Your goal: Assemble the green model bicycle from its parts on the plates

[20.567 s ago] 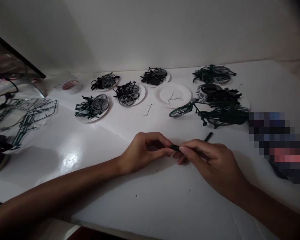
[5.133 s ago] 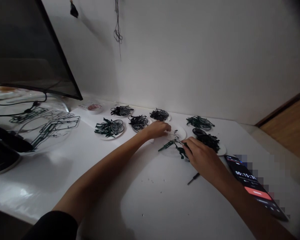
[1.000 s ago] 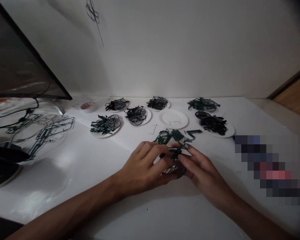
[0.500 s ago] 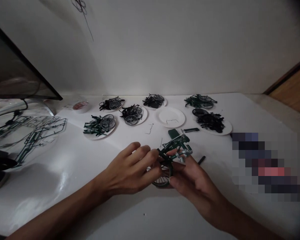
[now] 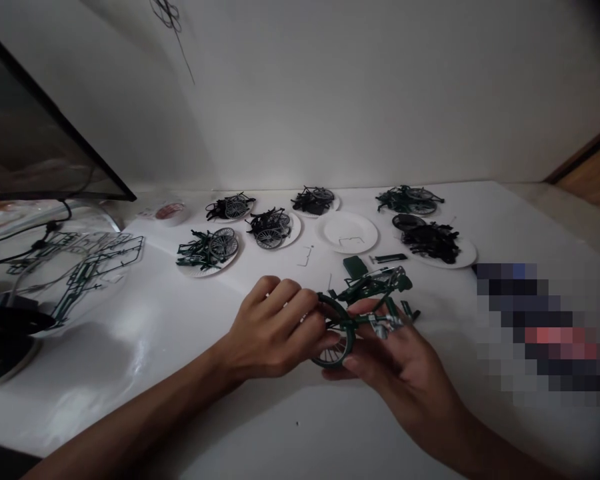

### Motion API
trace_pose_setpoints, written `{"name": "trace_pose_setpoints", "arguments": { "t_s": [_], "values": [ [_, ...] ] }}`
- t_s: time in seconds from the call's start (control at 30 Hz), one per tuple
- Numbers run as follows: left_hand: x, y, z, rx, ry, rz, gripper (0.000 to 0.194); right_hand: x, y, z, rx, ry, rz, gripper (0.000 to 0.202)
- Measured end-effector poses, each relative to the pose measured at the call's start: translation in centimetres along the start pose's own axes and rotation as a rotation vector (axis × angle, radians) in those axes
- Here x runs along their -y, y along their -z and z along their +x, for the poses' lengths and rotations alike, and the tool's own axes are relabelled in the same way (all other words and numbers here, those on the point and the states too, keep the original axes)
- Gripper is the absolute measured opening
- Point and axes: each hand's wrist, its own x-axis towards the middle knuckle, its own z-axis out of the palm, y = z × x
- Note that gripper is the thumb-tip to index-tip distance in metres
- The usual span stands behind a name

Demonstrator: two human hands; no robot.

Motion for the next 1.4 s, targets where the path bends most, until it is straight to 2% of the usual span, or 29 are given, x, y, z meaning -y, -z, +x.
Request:
{"name": "trace_pose_setpoints", "arguments": {
  "t_s": [0.13, 0.27, 0.33, 0.47, 0.63, 0.73, 0.87, 1.0, 1.13, 1.27, 1.4],
  "values": [
    [0.2, -0.2, -0.2, 0.034, -0.043, 0.001, 0.022, -0.4, 0.0, 0.1, -0.06, 0.008, -0.012, 0.033],
    [0.5, -0.4, -0.1, -0.016, -0.096, -0.008, 0.035, -0.3, -0.2, 0.1, -0.05, -0.027, -0.001, 0.03],
    [0.6, -0.3, -0.1, 0.02, -0.099, -0.03, 0.035, -0.2, -0.2, 0.2, -0.076, -0.053, 0.004, 0.029],
    [0.7, -0.1, -0.1, 0.112, -0.077, -0.074, 0.024, -0.3, 0.0, 0.3, -0.094, -0.059, -0.021, 0.029],
    [0.8, -0.5, 0.1, 0.004, -0.066, -0.031, 0.027, -0.6, 0.3, 0.5, -0.119, -0.011, -0.084, 0.033],
    [0.9, -0.6, 0.1, 0.027, -0.076, -0.05, 0.027, -0.4, 0.0, 0.6, -0.172, 0.008, -0.136, 0.031],
    [1.0, -0.6, -0.1, 0.046, -0.067, -0.06, 0.027, 0.2, -0.7, 0.4, -0.248, -0.067, -0.153, 0.033],
    [0.9, -0.7, -0.1, 0.009, -0.065, -0.053, 0.03, 0.2, -0.5, 0.5, -0.209, -0.063, -0.197, 0.032],
    [1.0, -0.7, -0.2, 0.083, -0.061, -0.053, 0.027, 0.1, 0.1, 0.8, -0.232, -0.044, -0.215, 0.03],
    [0.9, -0.6, -0.2, 0.035, -0.057, -0.068, 0.029, 0.1, 0.2, 0.8, -0.139, 0.003, -0.283, 0.026],
    [0.8, -0.6, -0.2, 0.061, -0.066, -0.065, 0.024, 0.4, 0.0, 0.6, -0.207, 0.042, -0.329, 0.021]
  ]
}}
